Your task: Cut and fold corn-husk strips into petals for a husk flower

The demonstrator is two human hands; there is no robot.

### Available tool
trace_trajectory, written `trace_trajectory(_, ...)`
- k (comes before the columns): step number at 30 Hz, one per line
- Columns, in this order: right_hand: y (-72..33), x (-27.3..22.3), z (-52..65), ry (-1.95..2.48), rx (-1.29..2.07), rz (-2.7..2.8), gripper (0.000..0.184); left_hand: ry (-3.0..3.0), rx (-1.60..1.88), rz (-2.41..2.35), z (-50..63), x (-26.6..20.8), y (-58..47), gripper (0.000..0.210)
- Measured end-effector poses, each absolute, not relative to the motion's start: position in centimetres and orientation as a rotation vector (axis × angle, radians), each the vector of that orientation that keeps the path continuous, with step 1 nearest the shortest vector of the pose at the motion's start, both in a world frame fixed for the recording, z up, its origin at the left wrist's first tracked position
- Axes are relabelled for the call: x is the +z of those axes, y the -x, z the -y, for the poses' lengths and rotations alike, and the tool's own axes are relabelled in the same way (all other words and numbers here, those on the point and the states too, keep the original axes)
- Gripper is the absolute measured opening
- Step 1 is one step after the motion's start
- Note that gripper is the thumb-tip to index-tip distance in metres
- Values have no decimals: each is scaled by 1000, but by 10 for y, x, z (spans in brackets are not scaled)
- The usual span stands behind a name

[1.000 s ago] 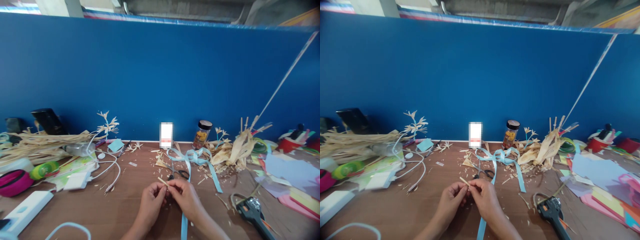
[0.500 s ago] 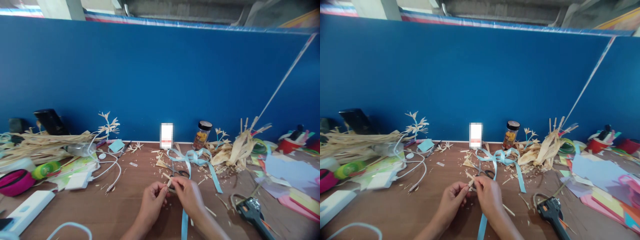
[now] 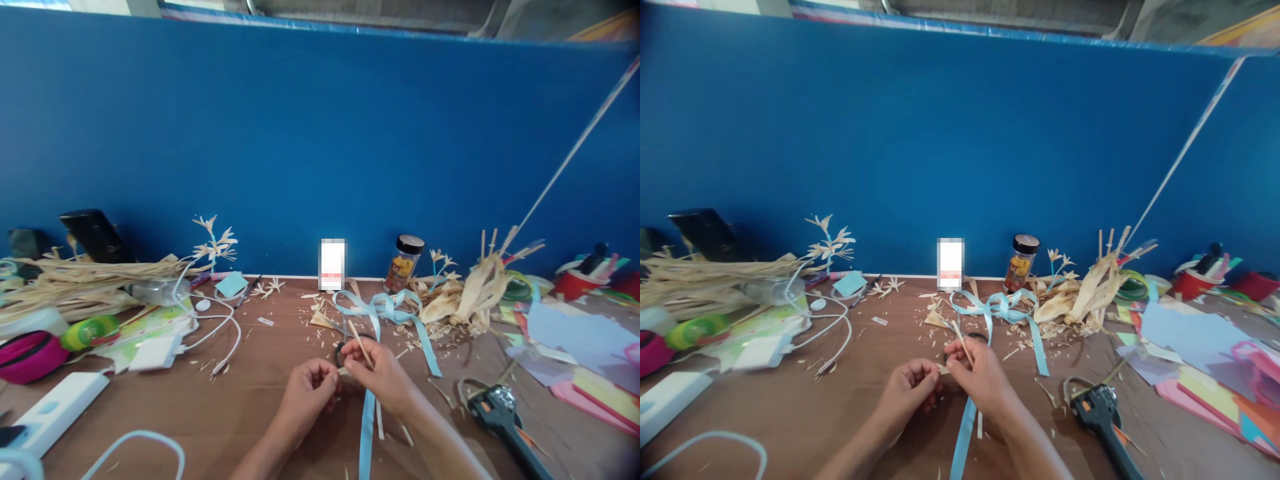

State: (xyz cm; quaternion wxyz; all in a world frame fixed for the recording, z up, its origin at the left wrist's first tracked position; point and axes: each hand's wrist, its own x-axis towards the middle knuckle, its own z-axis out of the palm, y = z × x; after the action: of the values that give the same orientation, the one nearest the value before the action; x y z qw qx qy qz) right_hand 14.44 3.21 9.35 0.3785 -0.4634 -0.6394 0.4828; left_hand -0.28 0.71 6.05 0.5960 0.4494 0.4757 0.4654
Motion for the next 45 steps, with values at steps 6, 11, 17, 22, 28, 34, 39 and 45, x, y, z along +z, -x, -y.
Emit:
trace_trajectory(6,-143,88,-30,1200,1350,1680,18,-946,1196,-1103,-10,63,6,23)
trace_trajectory(11,-137,84,-28,1203,1295,1636,16,-932,1173,-1055,-9,65,3,26)
trace_trajectory(17,-137,81,-30,1185,1298,1627,22,-847,1190,-1031,-8,63,4,20)
trace_trajectory(22,-142,90,-31,1248,1260,1507,32,-667,1197,-1004,-10,66,7,20)
trace_trajectory(28,-140,99,-27,1113,1464,1577,31,-649,1234,-951,-11,66,10,18)
trace_trajectory(34,-137,94,-24,1174,1491,1632,28,-899,1134,-1052,-10,64,6,20)
trace_trajectory(39,-140,93,-27,1202,1359,1724,14,-957,1102,-1079,-9,61,4,23)
trace_trajectory(45,-139,93,-30,1146,1363,1711,13,-1042,1033,-1037,-8,60,4,23)
